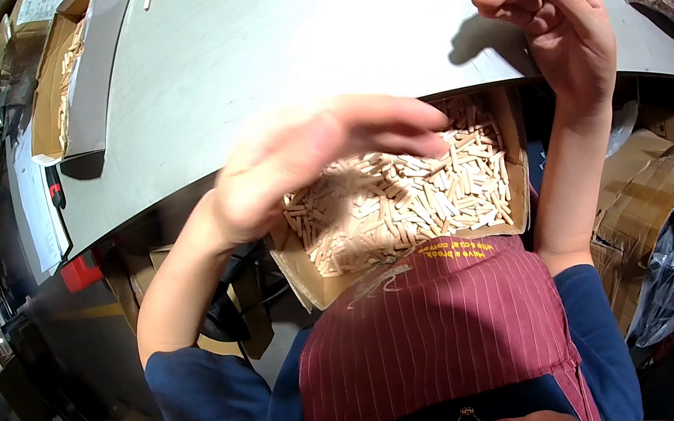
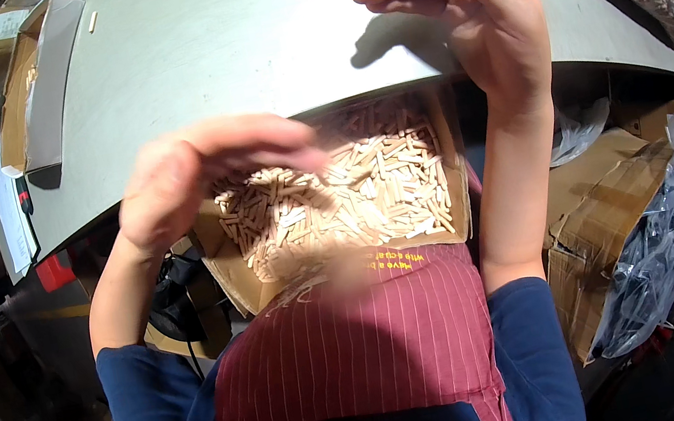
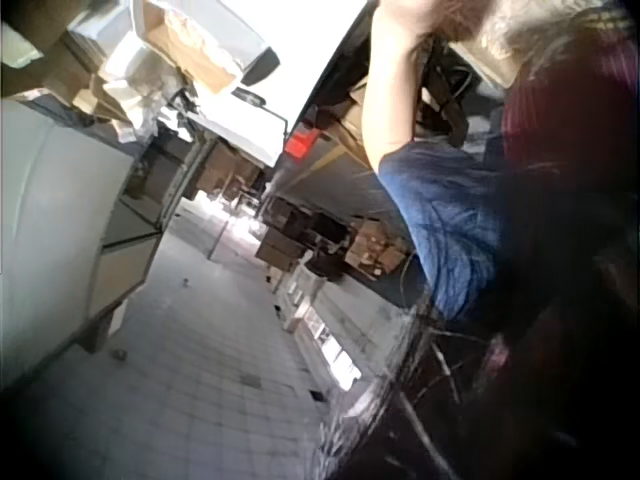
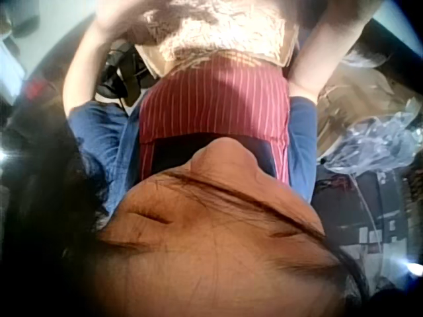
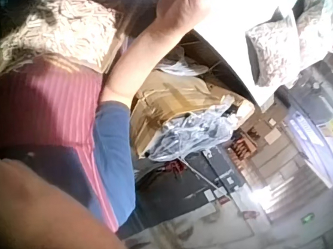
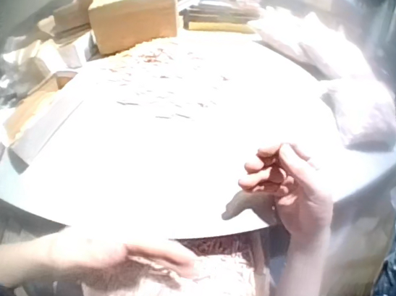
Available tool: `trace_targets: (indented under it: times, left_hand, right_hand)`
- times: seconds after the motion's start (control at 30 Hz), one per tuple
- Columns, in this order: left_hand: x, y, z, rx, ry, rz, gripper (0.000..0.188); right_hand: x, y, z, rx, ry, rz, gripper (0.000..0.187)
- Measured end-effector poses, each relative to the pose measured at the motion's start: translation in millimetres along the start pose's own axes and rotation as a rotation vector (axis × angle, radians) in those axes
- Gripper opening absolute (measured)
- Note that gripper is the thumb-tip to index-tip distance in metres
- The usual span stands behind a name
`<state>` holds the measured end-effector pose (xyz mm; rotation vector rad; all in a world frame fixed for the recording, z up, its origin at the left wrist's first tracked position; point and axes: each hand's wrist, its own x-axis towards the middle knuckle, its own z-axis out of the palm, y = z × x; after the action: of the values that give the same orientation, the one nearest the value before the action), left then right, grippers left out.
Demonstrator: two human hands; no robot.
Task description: The person sorts small cylindrical wooden corks on a table, picking them up individually and placing them into a cardboard box below. The person repeatedly gathers, spreads, and transfers corks between the table surface and the box.
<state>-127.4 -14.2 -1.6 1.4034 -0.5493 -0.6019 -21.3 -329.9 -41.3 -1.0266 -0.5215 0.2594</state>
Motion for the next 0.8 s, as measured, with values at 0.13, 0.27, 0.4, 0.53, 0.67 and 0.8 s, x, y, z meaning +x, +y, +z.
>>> trace_targets:
  times: [0.13,0.27,0.4,0.53,0.67,0.8]
  left_hand:
    - [-16,3,-33,0.21,0.57,0.05,0.058]
    - [-39,-19,-92,1.295,0.864,-0.012,0.065]
    - [-19,-32,-123,1.638,0.789,0.005,0.062]
    - [-8,-32,-164,1.786,0.779,-0.149,0.072]
    - [32,-6,-127,1.541,0.924,-0.221,0.091]
    - [47,9,-152,1.366,0.946,-0.344,0.108]
  right_hand:
    - [4,3,-4,-0.072,0.093,-0.04,0.034]
    - [11,15,45,-0.084,0.396,-0.163,0.038]
    - [10,3,36,-0.136,0.346,-0.152,0.05]
    - [16,14,39,-0.372,0.326,-0.109,0.061]
    - [23,29,6,-0.807,0.143,-0.049,0.088]
    - [56,19,8,-1.225,0.086,0.036,0.108]
